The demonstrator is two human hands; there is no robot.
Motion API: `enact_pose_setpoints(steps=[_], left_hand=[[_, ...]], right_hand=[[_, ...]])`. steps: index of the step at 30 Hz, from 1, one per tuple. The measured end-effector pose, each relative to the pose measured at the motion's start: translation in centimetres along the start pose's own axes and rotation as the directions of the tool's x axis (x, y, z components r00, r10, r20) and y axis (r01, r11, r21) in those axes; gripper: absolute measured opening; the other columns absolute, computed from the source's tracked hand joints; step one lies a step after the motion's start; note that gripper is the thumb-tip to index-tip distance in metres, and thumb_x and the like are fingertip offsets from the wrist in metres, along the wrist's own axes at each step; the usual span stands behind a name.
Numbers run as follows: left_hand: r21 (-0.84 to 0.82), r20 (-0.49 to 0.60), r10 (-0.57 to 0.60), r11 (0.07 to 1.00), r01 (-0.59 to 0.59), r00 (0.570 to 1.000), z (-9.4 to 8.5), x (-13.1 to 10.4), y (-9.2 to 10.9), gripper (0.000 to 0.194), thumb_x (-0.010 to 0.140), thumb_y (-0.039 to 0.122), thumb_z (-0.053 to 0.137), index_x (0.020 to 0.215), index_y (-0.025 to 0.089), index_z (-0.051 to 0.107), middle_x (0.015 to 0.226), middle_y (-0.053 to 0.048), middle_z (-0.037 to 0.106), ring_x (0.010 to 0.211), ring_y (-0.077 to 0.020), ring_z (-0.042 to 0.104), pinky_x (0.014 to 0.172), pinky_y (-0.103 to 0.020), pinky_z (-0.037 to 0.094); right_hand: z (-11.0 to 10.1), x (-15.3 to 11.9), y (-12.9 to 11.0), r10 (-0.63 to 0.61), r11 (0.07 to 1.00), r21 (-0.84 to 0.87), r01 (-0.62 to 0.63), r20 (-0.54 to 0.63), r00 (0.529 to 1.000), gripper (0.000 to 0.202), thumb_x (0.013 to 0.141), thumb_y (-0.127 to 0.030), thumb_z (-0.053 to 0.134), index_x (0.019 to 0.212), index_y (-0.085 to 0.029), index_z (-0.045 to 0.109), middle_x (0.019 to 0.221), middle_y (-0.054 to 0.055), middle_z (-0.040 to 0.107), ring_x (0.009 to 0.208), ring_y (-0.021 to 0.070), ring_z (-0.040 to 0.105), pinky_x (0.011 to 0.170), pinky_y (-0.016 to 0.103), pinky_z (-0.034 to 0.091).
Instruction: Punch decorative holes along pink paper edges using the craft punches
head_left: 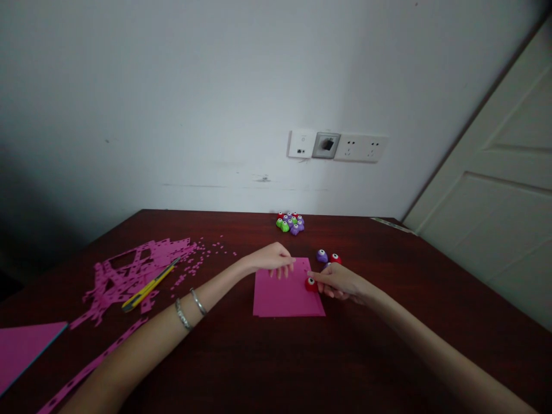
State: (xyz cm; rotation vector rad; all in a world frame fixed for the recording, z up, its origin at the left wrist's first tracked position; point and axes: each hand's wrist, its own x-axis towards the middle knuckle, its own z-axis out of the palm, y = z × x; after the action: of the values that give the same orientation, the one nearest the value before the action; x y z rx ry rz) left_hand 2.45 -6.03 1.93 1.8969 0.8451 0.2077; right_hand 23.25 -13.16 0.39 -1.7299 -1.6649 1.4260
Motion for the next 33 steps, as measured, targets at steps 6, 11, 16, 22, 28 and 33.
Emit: enact_pose_setpoints(steps=[6,11,16,22,28,33], left_hand=[[-0.049,0.074,-0.004,0.999,0.008,0.997,1.1,0.5,0.3,0.041,0.080,0.046,0.051,0.061,0.011,0.060,0.051,-0.002,0.057,0.044,-0.0095,0.053,0.039,-0.021,0.035],[-0.036,0.143,-0.038,0.998,0.043,0.989,1.9,1.3,0.6,0.042,0.082,0.047,0.049,0.062,0.011,0.059,0.052,-0.001,0.057,0.041,-0.0063,0.050,0.039,-0.019,0.033],[0.008,0.202,-0.050,0.999,0.049,0.978,2.5,2.2,0.8,0.047,0.081,0.054,0.046,0.063,0.012,0.058,0.052,0.000,0.055,0.042,-0.0066,0.048,0.041,-0.021,0.033],[0.109,0.298,-0.126,0.989,0.097,0.946,2.3,2.7,1.9,0.051,0.073,0.063,0.051,0.062,0.013,0.059,0.051,0.001,0.050,0.042,-0.0073,0.043,0.042,-0.023,0.031],[0.139,0.447,-0.317,0.948,0.285,0.836,2.0,3.8,1.7,0.054,0.072,0.066,0.050,0.064,0.014,0.063,0.051,0.002,0.044,0.038,-0.0046,0.030,0.038,-0.022,0.020],[0.130,0.500,-0.340,0.939,0.319,0.797,1.9,4.3,1.8,0.052,0.076,0.062,0.047,0.063,0.015,0.063,0.049,0.003,0.037,0.036,-0.0045,0.022,0.036,-0.021,0.014]], right_hand=[[-0.3,0.2,0.0,0.017,0.998,-0.061,-0.016,0.028,0.999,0.053,0.072,-0.061,0.054,0.046,-0.015,0.052,0.038,-0.004,0.045,0.029,0.0016,0.029,0.029,0.016,0.014],[-0.5,0.8,0.8,0.030,0.998,-0.055,-0.025,0.095,0.995,0.054,0.072,-0.062,0.053,0.045,-0.015,0.050,0.035,-0.005,0.042,0.028,0.0014,0.026,0.029,0.016,0.014],[-0.5,0.8,0.5,0.051,0.997,-0.058,-0.044,0.114,0.992,0.051,0.075,-0.057,0.054,0.047,-0.015,0.051,0.035,-0.006,0.041,0.027,0.0011,0.025,0.029,0.016,0.014],[-0.5,0.0,-1.2,0.145,0.984,-0.123,-0.131,0.118,0.982,0.047,0.083,-0.042,0.050,0.046,-0.014,0.049,0.034,-0.006,0.040,0.026,0.0007,0.026,0.028,0.015,0.015],[-1.1,0.8,-1.4,0.233,0.964,-0.168,-0.206,0.160,0.959,0.046,0.084,-0.042,0.049,0.048,-0.013,0.051,0.036,-0.005,0.042,0.026,0.0007,0.027,0.027,0.014,0.016],[-1.1,1.4,-0.8,0.242,0.962,-0.169,-0.213,0.175,0.954,0.045,0.080,-0.045,0.053,0.048,-0.014,0.050,0.037,-0.005,0.043,0.027,0.0010,0.028,0.027,0.014,0.017]])
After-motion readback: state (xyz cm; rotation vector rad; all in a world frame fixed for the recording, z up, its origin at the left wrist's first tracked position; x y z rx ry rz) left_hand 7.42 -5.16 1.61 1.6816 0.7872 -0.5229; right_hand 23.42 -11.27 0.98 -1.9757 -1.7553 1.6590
